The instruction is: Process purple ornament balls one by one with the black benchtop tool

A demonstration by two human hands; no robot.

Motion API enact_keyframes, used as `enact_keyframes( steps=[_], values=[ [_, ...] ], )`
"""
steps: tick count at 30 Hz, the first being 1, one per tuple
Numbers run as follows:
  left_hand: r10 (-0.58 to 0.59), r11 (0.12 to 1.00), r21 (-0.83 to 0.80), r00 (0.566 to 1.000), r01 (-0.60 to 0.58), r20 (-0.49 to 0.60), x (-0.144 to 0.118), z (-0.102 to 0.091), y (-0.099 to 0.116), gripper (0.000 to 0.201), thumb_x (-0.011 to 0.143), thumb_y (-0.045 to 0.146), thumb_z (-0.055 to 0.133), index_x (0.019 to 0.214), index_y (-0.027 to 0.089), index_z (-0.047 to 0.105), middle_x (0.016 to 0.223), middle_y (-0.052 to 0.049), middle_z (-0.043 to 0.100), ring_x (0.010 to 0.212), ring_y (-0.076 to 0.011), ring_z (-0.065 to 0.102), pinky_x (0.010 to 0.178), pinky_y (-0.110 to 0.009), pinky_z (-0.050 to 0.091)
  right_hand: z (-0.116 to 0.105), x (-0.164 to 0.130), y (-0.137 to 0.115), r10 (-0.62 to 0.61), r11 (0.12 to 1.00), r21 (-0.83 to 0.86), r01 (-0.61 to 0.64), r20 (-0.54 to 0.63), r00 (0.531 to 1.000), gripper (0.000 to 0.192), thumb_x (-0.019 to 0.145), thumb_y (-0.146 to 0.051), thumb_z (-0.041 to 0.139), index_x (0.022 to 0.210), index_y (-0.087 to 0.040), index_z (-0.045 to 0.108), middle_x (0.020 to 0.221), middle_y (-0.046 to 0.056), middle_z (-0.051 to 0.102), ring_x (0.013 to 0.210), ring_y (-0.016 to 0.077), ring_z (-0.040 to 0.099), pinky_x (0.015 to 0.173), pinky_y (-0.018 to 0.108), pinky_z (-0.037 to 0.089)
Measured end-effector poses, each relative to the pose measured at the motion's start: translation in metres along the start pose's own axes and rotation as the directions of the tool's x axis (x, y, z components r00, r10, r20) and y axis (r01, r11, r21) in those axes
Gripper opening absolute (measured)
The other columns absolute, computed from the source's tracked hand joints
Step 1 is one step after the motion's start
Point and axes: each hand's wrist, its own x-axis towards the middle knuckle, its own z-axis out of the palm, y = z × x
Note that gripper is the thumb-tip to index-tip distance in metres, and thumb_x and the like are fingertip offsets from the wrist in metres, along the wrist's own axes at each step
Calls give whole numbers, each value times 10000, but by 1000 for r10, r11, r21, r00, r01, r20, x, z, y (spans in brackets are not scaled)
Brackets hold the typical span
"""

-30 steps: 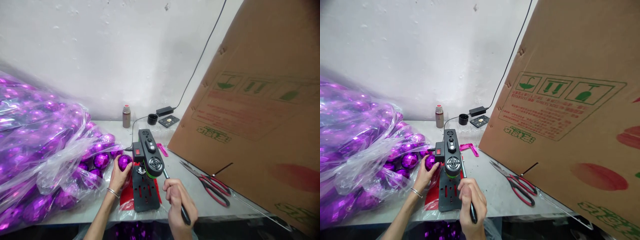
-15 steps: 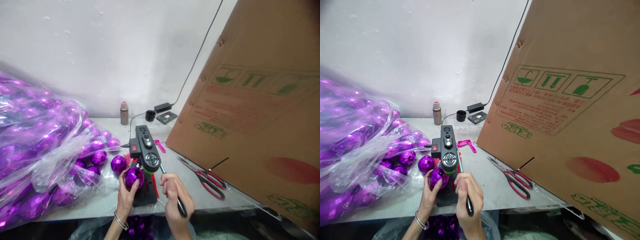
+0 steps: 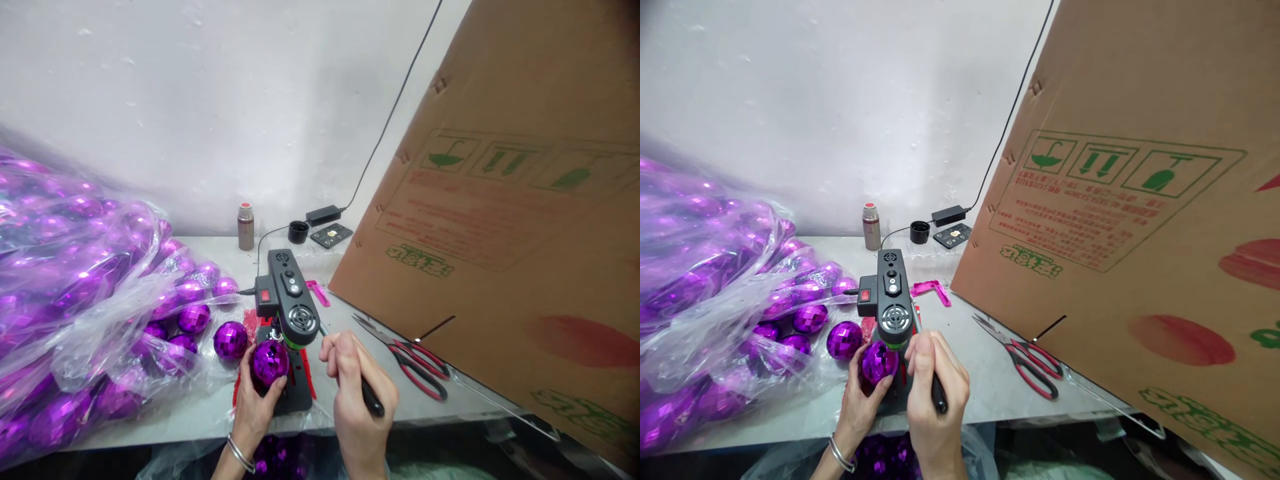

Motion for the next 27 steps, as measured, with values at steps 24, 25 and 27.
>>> enact_keyframes(
  steps=[24, 25, 27],
  values=[
    [279, 929, 140, 894, -344, 351, 4, -21, -1, 765, 863, 404, 774, 1509, 193, 423, 1499, -245, 602, 1408, -448, 587, 1169, -696, 468, -4, -4, -1, 20, 1000, 9, -20, 25, 1000, 420, 1116, -188, 452, 697, -212, 444, 646, -37, 483, 601, 85, 537, 586, 189, 443],
    [279, 929, 132, 889, -346, 364, 7, -20, 2, 771, 851, 408, 788, 1503, 193, 437, 1497, -243, 605, 1407, -447, 587, 1174, -691, 466, -4, -4, -1, 18, 1000, 12, -18, 26, 1000, 421, 1116, -190, 452, 696, -211, 446, 645, -36, 485, 595, 85, 533, 586, 191, 445],
    [258, 939, 117, 890, -322, 374, 13, -18, 7, 783, 818, 424, 815, 1483, 192, 474, 1488, -235, 617, 1407, -450, 586, 1179, -681, 463, -4, -4, -1, 16, 1000, 16, -16, 24, 1000, 425, 1116, -195, 454, 692, -210, 452, 643, -33, 489, 585, 88, 532, 578, 197, 446]
  ],
)
